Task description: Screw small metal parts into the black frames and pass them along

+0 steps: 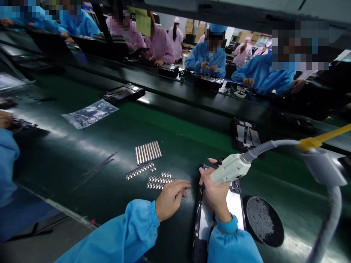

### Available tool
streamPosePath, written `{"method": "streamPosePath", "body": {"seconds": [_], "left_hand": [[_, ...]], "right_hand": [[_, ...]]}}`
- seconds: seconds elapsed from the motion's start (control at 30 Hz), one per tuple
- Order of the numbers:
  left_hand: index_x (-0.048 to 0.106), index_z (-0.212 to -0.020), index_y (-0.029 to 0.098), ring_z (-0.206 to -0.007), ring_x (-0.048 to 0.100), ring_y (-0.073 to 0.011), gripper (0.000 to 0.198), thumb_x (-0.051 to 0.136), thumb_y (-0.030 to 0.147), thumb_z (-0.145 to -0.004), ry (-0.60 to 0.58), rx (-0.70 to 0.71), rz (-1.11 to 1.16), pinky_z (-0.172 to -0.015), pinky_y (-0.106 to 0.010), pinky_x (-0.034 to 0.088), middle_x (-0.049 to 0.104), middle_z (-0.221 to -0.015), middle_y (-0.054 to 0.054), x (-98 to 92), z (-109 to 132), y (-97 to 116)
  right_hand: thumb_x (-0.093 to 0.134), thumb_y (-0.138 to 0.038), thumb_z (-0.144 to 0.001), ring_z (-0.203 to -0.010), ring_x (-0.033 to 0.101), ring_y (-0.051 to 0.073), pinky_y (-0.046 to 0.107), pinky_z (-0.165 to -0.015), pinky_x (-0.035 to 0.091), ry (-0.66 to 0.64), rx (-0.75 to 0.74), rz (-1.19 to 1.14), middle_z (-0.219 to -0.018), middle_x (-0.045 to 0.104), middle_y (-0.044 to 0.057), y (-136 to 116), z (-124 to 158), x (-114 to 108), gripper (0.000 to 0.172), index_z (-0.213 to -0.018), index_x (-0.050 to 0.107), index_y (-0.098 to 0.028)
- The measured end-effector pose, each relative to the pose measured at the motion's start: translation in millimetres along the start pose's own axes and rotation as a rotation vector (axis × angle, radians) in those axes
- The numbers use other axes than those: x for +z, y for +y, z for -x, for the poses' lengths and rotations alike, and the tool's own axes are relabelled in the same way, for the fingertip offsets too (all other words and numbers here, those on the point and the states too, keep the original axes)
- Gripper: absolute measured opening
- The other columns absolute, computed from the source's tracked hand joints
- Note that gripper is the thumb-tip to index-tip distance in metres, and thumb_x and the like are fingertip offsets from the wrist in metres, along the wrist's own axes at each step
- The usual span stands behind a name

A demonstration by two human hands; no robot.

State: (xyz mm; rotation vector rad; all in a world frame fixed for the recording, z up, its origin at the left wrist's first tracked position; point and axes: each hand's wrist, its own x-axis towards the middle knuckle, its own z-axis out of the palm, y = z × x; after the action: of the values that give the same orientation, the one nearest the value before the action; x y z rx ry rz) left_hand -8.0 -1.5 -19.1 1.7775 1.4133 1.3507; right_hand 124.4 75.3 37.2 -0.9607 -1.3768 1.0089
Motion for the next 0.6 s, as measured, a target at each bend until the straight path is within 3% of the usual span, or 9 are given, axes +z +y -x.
{"method": "streamPosePath", "body": {"seconds": [0.17,0.27,0.33,0.4,0.53,0.6], "left_hand": [[0.071,-0.095,0.013,-0.072,0.067,-0.0130,0.035,0.040,0.003,-0.081,-0.011,-0.002,-0.043,-0.076,-0.027,0.058,0.071,-0.104,-0.009,-0.7,0,1],[0.071,-0.097,0.014,-0.089,0.069,-0.0158,0.037,0.040,0.003,-0.081,-0.027,0.010,-0.050,-0.082,-0.028,0.057,0.072,-0.104,-0.008,-1.4,1,3],[0.071,-0.099,0.016,-0.097,0.068,-0.0167,0.036,0.041,0.004,-0.081,-0.038,0.044,-0.057,-0.088,-0.029,0.056,0.072,-0.105,-0.007,-1.3,2,6],[0.071,-0.097,0.016,-0.095,0.068,-0.0170,0.035,0.043,0.004,-0.080,-0.060,0.115,-0.057,-0.087,-0.029,0.056,0.073,-0.104,-0.006,-0.6,4,10],[0.070,-0.093,0.017,-0.082,0.068,-0.0181,0.029,0.047,0.007,-0.079,-0.176,0.298,-0.076,-0.077,-0.031,0.057,0.075,-0.095,-0.006,4.5,18,22],[0.068,-0.093,0.020,-0.086,0.068,-0.0185,0.024,0.047,0.012,-0.085,-0.288,0.376,-0.092,-0.080,-0.031,0.056,0.074,-0.093,-0.006,11.9,32,29]], "right_hand": [[0.071,-0.026,-0.080,-0.039,0.049,0.013,0.029,-0.049,0.043,-0.002,-0.012,0.028,-0.046,0.054,-0.010,3,-1,-1,0.033,-0.107,0.052,-0.020],[0.069,-0.029,-0.081,-0.045,0.052,0.014,0.036,-0.066,0.048,-0.021,-0.056,0.145,-0.047,0.054,-0.008,5,1,-1,0.014,-0.082,0.057,-0.022],[0.067,-0.032,-0.082,-0.053,0.054,0.015,0.042,-0.084,0.045,-0.047,-0.093,0.239,-0.048,0.054,-0.004,5,3,-1,0.027,-0.060,0.054,-0.022],[0.067,-0.033,-0.082,-0.058,0.055,0.016,0.044,-0.091,0.042,-0.051,-0.109,0.273,-0.049,0.054,-0.003,6,4,0,0.037,-0.051,0.050,-0.023],[0.068,-0.032,-0.081,-0.051,0.053,0.015,0.037,-0.069,0.048,0.002,-0.063,0.179,-0.048,0.053,-0.007,4,5,4,0.017,-0.076,0.055,-0.022],[0.070,-0.031,-0.080,-0.044,0.051,0.014,0.033,-0.058,0.045,0.012,-0.034,0.126,-0.048,0.053,-0.009,0,4,5,0.023,-0.093,0.054,-0.020]]}}
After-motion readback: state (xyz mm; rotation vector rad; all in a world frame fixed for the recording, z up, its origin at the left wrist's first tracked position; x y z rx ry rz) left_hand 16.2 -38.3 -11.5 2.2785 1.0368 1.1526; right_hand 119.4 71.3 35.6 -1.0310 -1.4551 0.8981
